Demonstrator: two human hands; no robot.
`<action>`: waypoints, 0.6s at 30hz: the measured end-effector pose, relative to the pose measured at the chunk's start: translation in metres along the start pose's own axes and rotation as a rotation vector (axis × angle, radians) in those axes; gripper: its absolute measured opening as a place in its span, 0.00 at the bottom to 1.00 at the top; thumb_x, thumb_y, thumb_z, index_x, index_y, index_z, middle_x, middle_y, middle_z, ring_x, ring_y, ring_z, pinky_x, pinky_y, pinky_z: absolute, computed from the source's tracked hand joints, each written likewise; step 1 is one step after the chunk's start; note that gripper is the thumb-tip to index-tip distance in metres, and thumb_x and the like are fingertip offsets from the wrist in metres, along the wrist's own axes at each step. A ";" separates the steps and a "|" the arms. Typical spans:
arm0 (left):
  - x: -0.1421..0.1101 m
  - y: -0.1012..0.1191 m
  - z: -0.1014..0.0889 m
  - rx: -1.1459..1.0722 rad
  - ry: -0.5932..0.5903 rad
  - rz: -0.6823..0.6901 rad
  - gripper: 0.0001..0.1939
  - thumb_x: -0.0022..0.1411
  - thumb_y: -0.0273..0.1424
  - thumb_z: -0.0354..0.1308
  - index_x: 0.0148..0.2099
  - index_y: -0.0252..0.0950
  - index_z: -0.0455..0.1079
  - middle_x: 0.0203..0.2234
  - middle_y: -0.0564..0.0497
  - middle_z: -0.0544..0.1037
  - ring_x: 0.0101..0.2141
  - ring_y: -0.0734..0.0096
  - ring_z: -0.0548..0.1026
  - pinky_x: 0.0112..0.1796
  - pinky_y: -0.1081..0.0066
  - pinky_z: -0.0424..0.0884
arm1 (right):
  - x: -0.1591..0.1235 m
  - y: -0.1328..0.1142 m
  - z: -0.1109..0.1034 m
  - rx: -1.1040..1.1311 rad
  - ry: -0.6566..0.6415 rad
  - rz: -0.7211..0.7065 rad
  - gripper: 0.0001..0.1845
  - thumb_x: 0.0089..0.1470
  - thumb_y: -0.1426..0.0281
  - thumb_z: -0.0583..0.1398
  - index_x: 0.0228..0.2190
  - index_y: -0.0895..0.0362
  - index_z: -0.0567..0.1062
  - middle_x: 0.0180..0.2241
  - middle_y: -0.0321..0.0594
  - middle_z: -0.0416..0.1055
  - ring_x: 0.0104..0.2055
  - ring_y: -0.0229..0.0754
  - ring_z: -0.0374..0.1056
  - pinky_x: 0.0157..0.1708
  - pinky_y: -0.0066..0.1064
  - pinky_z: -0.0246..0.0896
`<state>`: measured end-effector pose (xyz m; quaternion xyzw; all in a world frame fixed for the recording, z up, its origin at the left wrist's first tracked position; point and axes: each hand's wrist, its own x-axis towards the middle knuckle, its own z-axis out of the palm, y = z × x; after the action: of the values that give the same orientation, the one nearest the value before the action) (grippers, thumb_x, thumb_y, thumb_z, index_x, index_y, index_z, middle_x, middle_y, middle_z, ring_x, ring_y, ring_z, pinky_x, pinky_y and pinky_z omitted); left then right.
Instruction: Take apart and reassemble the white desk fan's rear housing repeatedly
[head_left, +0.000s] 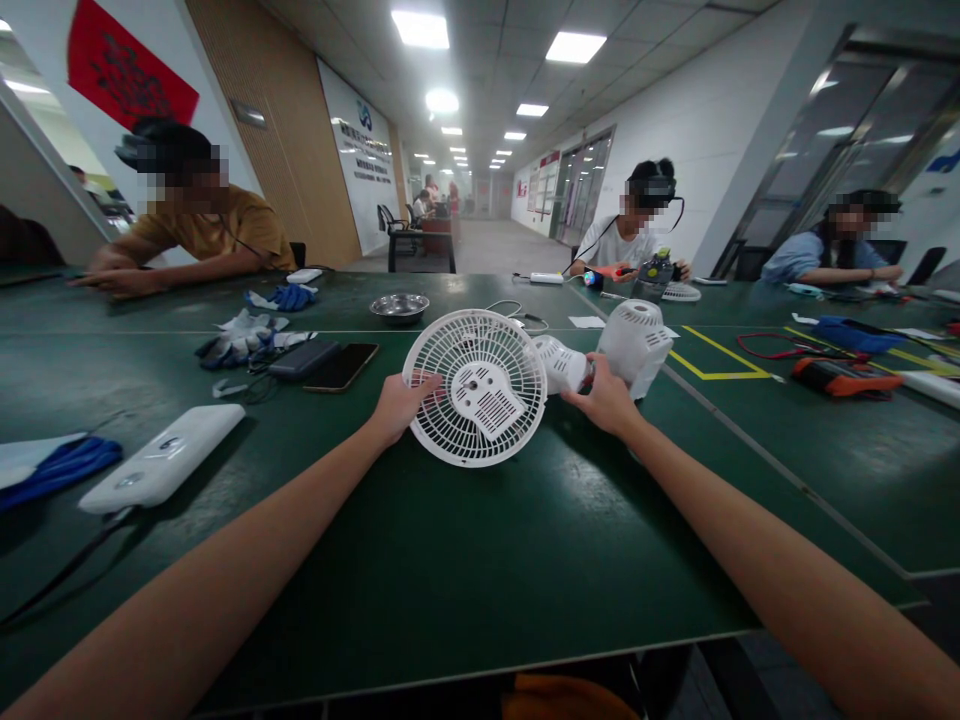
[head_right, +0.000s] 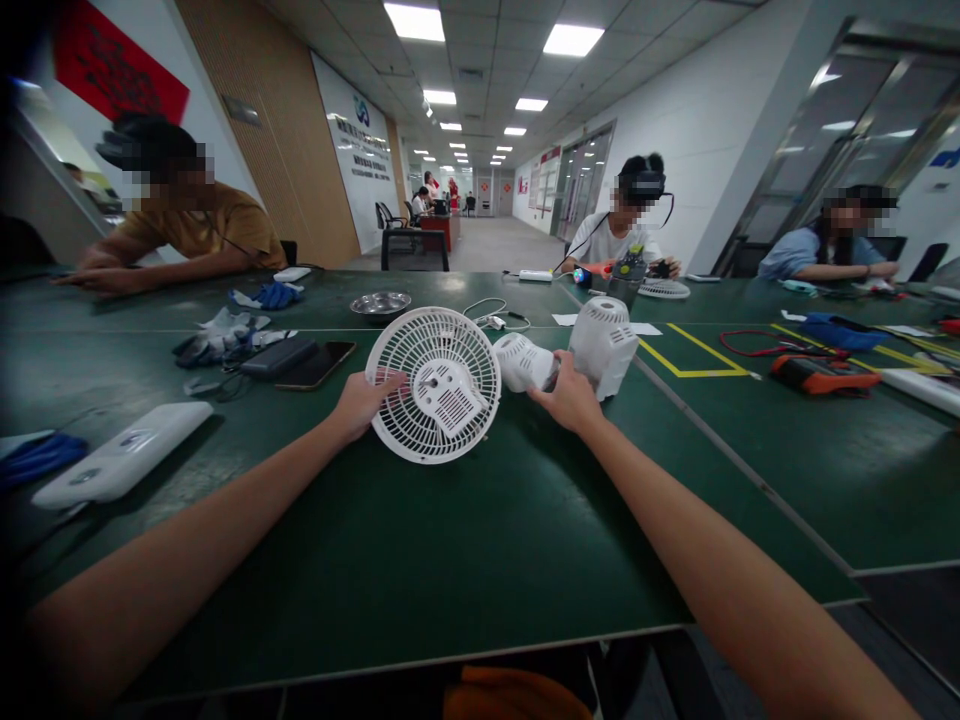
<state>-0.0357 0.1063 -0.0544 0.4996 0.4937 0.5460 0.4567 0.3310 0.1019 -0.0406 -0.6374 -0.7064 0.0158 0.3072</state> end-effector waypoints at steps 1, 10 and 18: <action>0.001 -0.001 0.000 0.004 0.004 0.007 0.12 0.56 0.33 0.69 0.40 0.31 0.78 0.33 0.44 0.83 0.33 0.61 0.82 0.38 0.62 0.79 | 0.000 0.001 0.000 -0.014 -0.024 0.027 0.44 0.49 0.54 0.66 0.60 0.59 0.58 0.40 0.49 0.77 0.42 0.59 0.74 0.47 0.47 0.66; 0.002 -0.003 0.000 0.000 0.002 0.020 0.12 0.55 0.34 0.70 0.40 0.31 0.78 0.32 0.44 0.83 0.33 0.61 0.82 0.38 0.61 0.80 | 0.004 0.006 0.001 -0.118 -0.111 0.109 0.47 0.48 0.43 0.63 0.59 0.61 0.62 0.44 0.55 0.76 0.46 0.61 0.73 0.50 0.49 0.64; 0.003 -0.004 -0.002 0.019 -0.017 0.028 0.14 0.56 0.36 0.69 0.41 0.31 0.77 0.34 0.44 0.83 0.34 0.60 0.82 0.41 0.58 0.79 | 0.001 0.003 0.001 -0.188 -0.119 0.132 0.46 0.50 0.47 0.63 0.61 0.61 0.60 0.47 0.58 0.75 0.50 0.63 0.72 0.50 0.49 0.63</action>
<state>-0.0384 0.1095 -0.0584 0.5156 0.4878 0.5433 0.4484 0.3335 0.1042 -0.0422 -0.7066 -0.6781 0.0075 0.2021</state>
